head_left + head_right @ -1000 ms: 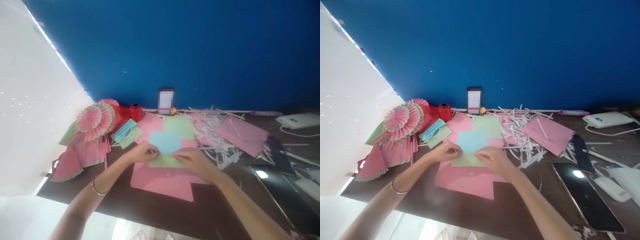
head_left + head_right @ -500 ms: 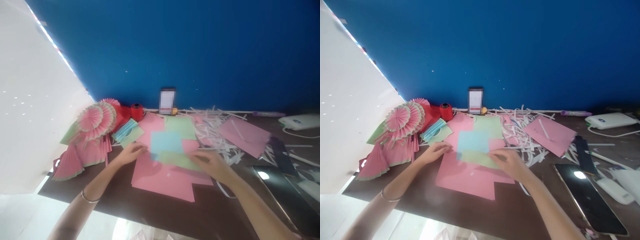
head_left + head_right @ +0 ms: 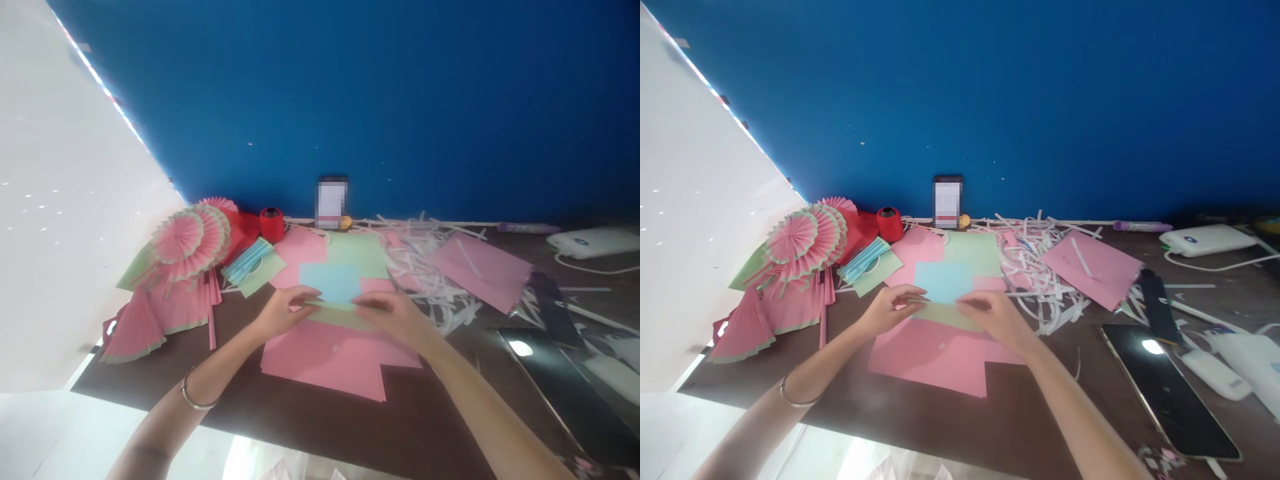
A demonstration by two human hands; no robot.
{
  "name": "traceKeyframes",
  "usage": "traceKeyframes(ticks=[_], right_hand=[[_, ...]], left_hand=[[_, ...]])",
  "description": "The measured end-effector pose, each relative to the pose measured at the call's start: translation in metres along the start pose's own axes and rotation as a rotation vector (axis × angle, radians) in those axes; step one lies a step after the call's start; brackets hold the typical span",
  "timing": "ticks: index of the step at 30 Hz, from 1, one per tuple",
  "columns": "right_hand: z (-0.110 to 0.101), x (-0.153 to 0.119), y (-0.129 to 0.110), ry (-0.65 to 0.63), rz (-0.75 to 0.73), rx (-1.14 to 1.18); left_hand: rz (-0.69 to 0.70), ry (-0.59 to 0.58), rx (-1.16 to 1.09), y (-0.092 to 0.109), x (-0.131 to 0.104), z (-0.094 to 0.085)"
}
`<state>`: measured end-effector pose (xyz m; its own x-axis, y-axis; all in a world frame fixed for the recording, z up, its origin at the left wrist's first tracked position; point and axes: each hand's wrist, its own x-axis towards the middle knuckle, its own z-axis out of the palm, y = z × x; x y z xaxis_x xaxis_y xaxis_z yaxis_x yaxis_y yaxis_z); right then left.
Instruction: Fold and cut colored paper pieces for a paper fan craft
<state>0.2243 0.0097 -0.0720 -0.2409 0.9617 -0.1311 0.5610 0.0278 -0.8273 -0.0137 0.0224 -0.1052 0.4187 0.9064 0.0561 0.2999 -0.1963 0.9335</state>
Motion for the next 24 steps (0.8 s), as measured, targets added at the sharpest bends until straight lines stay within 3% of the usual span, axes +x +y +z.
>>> traceKeyframes(ticks=[6, 12, 15, 19, 24], right_hand=[[0.008, 0.002, 0.001, 0.091, -0.117, -0.036], [0.013, 0.002, -0.003, 0.150, -0.306, -0.246], [0.012, 0.002, -0.004, 0.111, -0.354, -0.363], [0.013, 0.003, -0.011, 0.023, -0.382, -0.430], [0.017, 0.004, -0.022, 0.049, -0.412, -0.591]], left_hand=[[0.042, -0.015, 0.041, 0.002, 0.001, -0.002], [0.066, -0.056, 0.182, 0.016, 0.013, -0.004], [0.114, -0.069, 0.277, 0.022, 0.015, -0.004], [0.215, -0.040, 0.562, 0.030, 0.015, 0.000], [0.349, -0.093, 0.769, 0.038, 0.021, 0.007]])
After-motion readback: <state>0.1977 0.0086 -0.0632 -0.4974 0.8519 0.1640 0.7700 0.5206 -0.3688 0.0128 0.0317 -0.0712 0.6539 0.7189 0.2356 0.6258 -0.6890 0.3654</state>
